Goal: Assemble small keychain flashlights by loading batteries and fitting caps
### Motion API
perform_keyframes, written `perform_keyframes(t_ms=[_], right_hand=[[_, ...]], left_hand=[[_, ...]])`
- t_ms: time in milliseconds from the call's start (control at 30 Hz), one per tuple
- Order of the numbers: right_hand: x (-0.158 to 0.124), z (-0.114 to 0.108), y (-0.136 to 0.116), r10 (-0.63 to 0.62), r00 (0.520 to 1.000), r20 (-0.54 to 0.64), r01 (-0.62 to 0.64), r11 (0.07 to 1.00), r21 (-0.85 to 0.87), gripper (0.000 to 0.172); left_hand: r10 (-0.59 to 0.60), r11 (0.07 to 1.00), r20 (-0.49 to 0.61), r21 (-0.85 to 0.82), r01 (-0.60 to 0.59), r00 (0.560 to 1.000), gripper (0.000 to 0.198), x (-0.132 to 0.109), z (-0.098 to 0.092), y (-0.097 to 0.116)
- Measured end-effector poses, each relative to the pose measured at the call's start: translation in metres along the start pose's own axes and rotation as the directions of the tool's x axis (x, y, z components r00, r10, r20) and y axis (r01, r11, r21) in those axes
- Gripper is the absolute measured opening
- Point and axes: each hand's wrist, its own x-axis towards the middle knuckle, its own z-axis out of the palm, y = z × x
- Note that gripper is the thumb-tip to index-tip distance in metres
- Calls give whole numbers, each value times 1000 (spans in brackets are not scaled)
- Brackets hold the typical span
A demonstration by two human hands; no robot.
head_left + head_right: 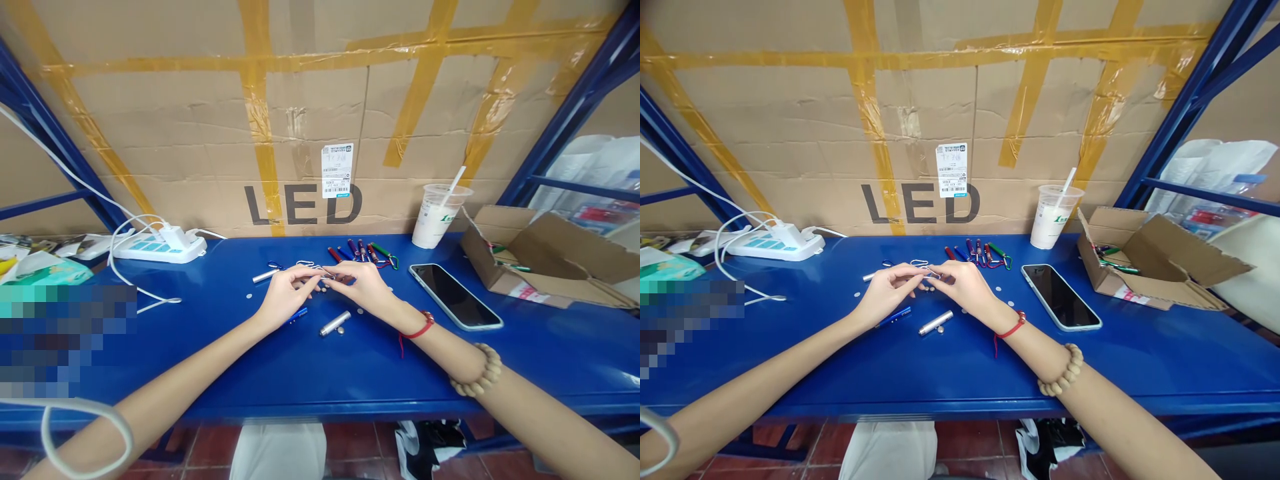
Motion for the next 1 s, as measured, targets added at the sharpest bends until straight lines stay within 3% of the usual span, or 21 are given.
perform_keyframes(t_ms=[200, 400, 700, 1000], right_hand=[[1, -2, -3, 46, 991, 126, -50, 998, 30, 21], [-2, -2, -5, -61, 982, 180, 69, 997, -38, 27], [-1, -6, -6, -54, 978, 203, 75, 993, -95, 30], [-2, -5, -2, -79, 976, 203, 117, 977, -180, 30]], left_hand=[[-5, 999, 20, 32, 4, 1000, 38, -1, 0, -1], [8, 998, 28, 56, -9, 1000, 33, -1, -1, 0], [56, 995, 37, 75, -59, 998, 30, 0, -4, 5], [-41, 999, -4, -34, 41, 999, 32, 2, -3, -1]])
